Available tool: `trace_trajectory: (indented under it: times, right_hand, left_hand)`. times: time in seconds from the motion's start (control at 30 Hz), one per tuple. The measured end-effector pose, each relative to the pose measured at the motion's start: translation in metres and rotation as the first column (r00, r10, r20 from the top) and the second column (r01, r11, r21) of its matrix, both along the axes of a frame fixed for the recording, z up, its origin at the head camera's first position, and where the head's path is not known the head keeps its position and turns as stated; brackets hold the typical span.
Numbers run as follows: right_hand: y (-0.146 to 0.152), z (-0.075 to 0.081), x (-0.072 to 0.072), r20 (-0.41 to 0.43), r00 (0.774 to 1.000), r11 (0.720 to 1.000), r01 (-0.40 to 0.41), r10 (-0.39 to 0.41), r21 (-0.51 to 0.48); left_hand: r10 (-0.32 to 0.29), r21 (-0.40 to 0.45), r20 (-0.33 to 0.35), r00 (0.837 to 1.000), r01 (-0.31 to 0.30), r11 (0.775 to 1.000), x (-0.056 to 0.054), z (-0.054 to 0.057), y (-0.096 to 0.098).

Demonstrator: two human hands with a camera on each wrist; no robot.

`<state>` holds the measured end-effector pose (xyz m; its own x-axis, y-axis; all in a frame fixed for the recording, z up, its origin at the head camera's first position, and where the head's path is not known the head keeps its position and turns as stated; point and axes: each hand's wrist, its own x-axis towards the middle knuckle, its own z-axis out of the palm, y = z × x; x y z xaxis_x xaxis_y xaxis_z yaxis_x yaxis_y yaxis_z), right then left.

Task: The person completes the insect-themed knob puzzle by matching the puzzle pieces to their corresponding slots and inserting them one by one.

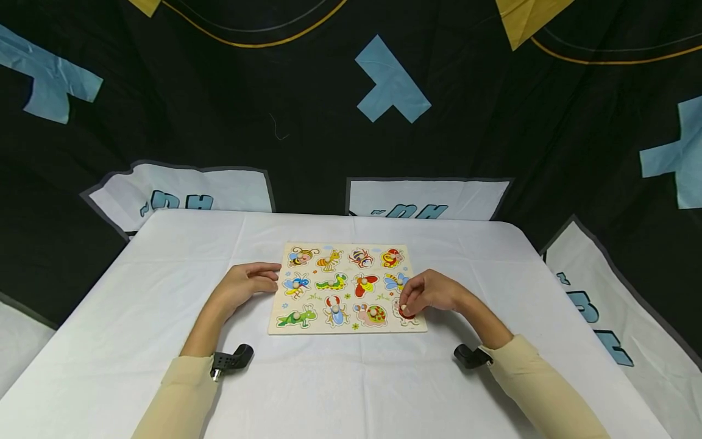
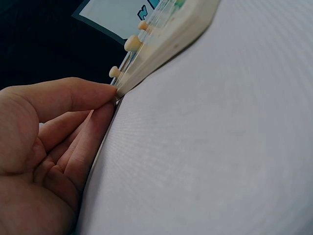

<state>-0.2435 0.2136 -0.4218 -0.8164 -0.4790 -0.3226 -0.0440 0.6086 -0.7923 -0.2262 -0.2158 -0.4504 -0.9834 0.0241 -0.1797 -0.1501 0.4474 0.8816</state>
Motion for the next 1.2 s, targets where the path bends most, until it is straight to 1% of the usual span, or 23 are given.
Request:
trace_trajectory:
  times: [0.2,0.4,0.6,0.73,0.97,1.03,1.1,1.2]
  right_hand:
    - [-0.001,-0.003,0.000,0.007,1.000,1.000,0.000,0.000,-0.009]
    - [0.003,-0.001,0.001,0.016,1.000,1.000,0.003,-0.004,0.011]
    - [0.006,-0.001,0.000,0.029,1.000,1.000,-0.004,0.004,-0.003]
    - [0.007,-0.002,-0.001,0.028,1.000,1.000,-0.003,0.004,-0.015]
    - [0.007,-0.002,-0.001,0.049,0.999,0.999,-0.007,0.009,-0.034]
    - [0.008,-0.001,-0.001,0.039,0.999,1.000,-0.002,0.003,-0.026]
    - [0.009,0.000,-0.002,0.013,1.000,1.000,0.023,-0.023,-0.009]
    - [0.011,0.001,-0.003,-0.064,0.993,0.994,0.104,-0.102,0.032]
  left_hand:
    - [-0.005,-0.001,-0.006,1.000,0.005,1.000,0.001,0.000,0.000]
    - [-0.012,0.011,-0.023,1.000,0.012,1.000,-0.001,-0.003,0.002]
    - [-0.013,0.007,-0.030,0.999,0.013,1.000,-0.001,-0.003,0.004]
    - [-0.011,0.012,-0.028,1.000,0.011,1.000,-0.003,-0.004,0.004]
    - [-0.008,0.004,-0.019,1.000,0.008,1.000,-0.001,-0.003,0.004]
    - [-0.012,0.003,-0.019,1.000,0.012,1.000,-0.001,-0.002,0.004]
    - [-0.013,0.001,-0.018,1.000,0.013,1.000,-0.001,-0.002,0.003]
    - [-0.018,0.006,-0.015,1.000,0.019,1.000,-0.001,-0.002,0.004]
